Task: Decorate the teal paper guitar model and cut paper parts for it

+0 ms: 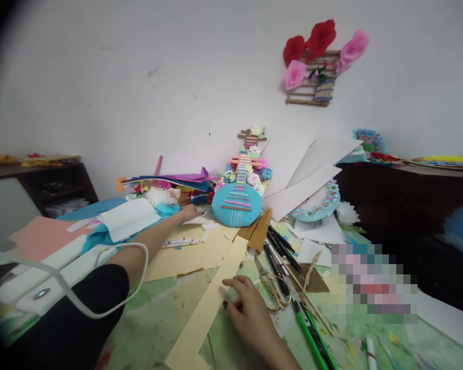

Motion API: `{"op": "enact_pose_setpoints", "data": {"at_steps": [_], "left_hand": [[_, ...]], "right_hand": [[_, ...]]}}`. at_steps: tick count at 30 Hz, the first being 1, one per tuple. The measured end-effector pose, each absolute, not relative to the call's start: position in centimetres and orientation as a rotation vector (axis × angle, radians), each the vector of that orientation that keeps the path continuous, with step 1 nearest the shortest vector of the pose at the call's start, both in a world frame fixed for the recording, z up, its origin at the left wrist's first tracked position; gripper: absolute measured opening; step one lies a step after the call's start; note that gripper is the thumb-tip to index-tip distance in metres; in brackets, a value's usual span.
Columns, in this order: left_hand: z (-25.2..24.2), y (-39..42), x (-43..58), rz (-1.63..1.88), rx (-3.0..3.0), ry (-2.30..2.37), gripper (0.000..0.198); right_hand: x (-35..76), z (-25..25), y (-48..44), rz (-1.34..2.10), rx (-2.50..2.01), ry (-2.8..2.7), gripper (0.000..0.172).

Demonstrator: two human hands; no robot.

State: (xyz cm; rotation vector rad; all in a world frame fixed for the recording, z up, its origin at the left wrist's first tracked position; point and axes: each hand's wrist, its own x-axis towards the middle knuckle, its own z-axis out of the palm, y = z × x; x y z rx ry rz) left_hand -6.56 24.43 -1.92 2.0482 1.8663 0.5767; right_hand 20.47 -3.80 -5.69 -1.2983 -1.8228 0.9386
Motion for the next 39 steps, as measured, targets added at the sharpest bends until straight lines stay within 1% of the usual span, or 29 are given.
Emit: {"op": "enact_pose_setpoints", "data": {"at_steps": [5,8,11,15,20,22,24,27,29,31,33,36,39], "left_hand": [[-2.3,24.6,-5.8,0.407,1.986,2.042,0.035],[-1.8,23.8,-5.9,0.418,2.013,2.088,0.035],[-0.6,22.2,-6.4,0.518,2.102,2.102,0.036],[1.3,18.7,-7.5,0.706,2.279,2.066,0.045],[2.5,11.9,-8.3,0.885,2.424,1.985,0.046],[2.8,9.1,-8.2,0.957,2.446,1.943,0.045],[3.0,6.6,-7.7,1.145,2.462,1.794,0.043],[3.2,4.0,-6.5,1.33,2.561,1.606,0.04],[2.9,3.0,-5.5,1.447,2.574,1.544,0.039],[2.3,2.4,-4.7,1.53,2.519,1.522,0.038],[1.5,2.0,-4.4,1.584,2.451,1.512,0.038],[0.5,1.8,-4.9,1.696,2.384,1.519,0.037],[0.0,2.0,-5.8,1.749,2.323,1.527,0.035]], "right_hand": [[20.5,-5.3,-3.7,1.35,-1.241,-1.575,0.051],[20.6,-4.9,-3.6,1.437,-1.191,-1.53,0.05],[20.7,-4.3,-3.5,1.494,-1.188,-1.516,0.049],[20.9,-3.6,-3.6,1.557,-1.231,-1.495,0.053],[21.0,-3.3,-3.6,1.58,-1.201,-1.376,0.045],[20.6,-3.0,-3.7,1.514,-1.25,-1.4,0.044],[19.7,-2.7,-3.7,1.362,-1.383,-1.469,0.042],[17.5,-2.6,-3.2,1.17,-1.57,-1.468,0.041],[15.8,-2.7,-2.5,1.018,-1.692,-1.456,0.048],[14.3,-2.9,-1.7,0.854,-1.785,-1.47,0.062],[13.1,-3.1,-1.0,0.729,-1.848,-1.482,0.067],[12.1,-3.2,-0.1,0.665,-1.862,-1.496,0.056],[11.5,-2.9,0.8,0.691,-1.719,-1.528,0.036]]}}
